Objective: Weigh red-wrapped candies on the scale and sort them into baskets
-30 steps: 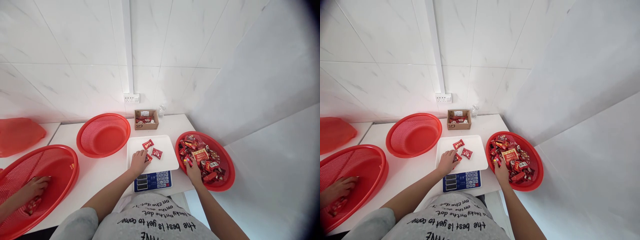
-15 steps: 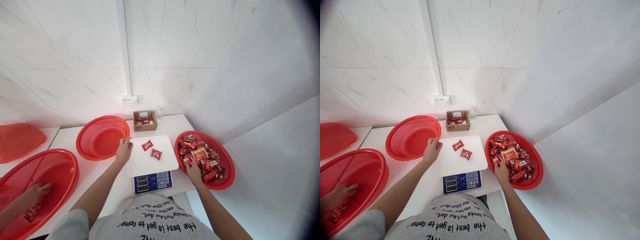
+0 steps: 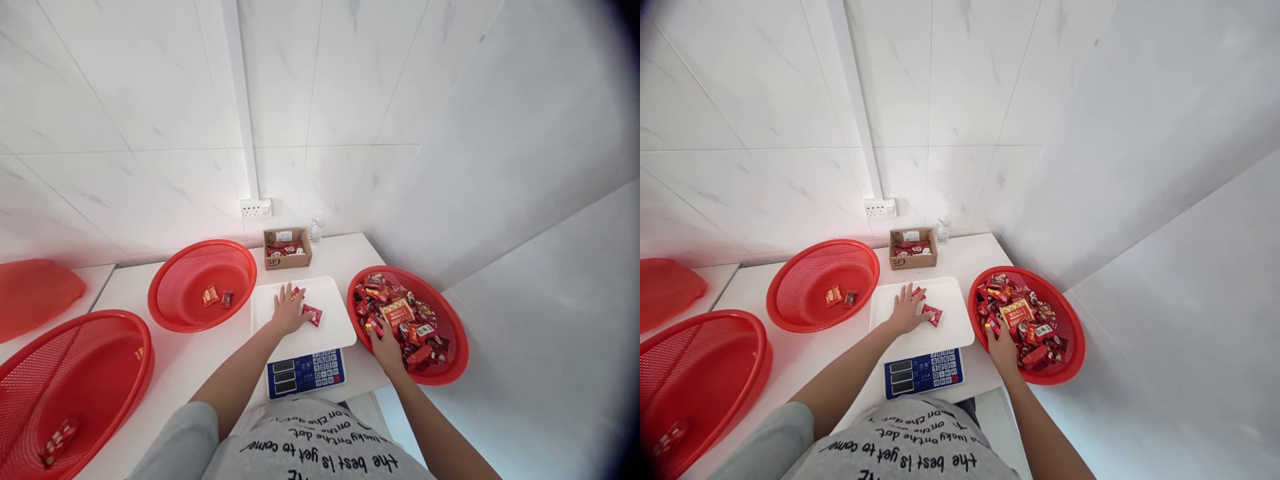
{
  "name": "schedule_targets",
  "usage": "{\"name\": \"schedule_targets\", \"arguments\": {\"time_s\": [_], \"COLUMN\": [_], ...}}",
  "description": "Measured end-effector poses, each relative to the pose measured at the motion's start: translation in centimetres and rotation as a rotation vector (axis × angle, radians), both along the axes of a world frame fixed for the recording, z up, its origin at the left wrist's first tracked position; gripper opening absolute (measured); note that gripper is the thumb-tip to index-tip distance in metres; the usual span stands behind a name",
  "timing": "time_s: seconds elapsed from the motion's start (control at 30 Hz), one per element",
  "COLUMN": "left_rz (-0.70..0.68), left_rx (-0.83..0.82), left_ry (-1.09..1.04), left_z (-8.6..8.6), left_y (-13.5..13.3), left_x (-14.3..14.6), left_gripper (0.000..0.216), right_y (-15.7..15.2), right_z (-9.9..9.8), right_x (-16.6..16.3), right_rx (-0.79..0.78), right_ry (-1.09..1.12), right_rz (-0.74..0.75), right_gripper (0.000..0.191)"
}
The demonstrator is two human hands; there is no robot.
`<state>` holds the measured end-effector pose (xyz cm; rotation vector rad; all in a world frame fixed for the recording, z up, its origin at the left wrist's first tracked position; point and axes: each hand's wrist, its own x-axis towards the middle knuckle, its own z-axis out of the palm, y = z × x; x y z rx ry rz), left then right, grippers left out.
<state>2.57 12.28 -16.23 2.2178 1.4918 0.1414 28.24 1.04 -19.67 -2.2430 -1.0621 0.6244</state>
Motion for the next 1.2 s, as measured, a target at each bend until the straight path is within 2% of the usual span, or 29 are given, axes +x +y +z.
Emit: {"name": "schedule_targets", "arguments": {"time_s": [0.07,0.23,0.33,0.47,0.6,0.7,0.77,0.87,0.93,1.07,1.13,1.2], "left_rz": [-0.009,-0.099,-0.063,0.055,0.22,0.429,0.529,0.631,0.581,0.325,0.315,0.362], "left_rx": [-0.032,0.056,0.059,0.09,0.176,0.315,0.378,0.378,0.334,0.244,0.25,0.262], "left_ry": [0.018,-0.069,-0.104,-0.169,-0.247,-0.314,-0.265,-0.048,0.085,0.215,0.239,0.248], "left_z": [-0.2,-0.4,-0.6,-0.5,0.7,2.0,2.7,2.7,1.9,-0.1,-0.5,-0.5], "left_y": [-0.1,-1.3,-2.4,-3.0,-1.8,0.0,0.9,1.2,0.6,-0.7,-1.0,-0.9], "left_x": [0.9,1.1,0.8,-0.3,-3.8,-7.8,-10.5,-13.7,-14.9,-16.1,-16.6,-17.2], "left_gripper": [0.072,0.043,0.035,0.023,0.018,0.021,0.028,0.049,0.058,0.04,0.036,0.037], "right_y": [0.0,0.0,0.1,0.1,0.1,0.1,0.1,0.1,0.0,-0.3,-0.4,-0.5], "right_z": [0.1,-0.1,-0.2,-0.1,0.0,-0.1,-0.1,-0.1,-0.1,-0.4,-0.5,-0.4], "right_x": [0.0,0.0,0.1,0.0,0.0,-0.1,-0.1,-0.1,-0.2,-0.4,-0.4,-0.4], "right_rx": [-0.017,-0.024,0.002,-0.027,-0.039,-0.035,-0.031,-0.028,-0.016,0.096,0.175,0.258], "right_ry": [0.006,-0.012,-0.023,-0.026,-0.047,-0.069,-0.085,-0.095,-0.095,-0.081,-0.064,-0.053], "right_rz": [0.004,0.004,0.015,0.023,0.026,0.027,0.03,0.034,0.035,0.059,0.068,0.064], "right_gripper": [0.061,0.063,0.063,0.064,0.063,0.062,0.061,0.06,0.061,0.061,0.061,0.06]}}
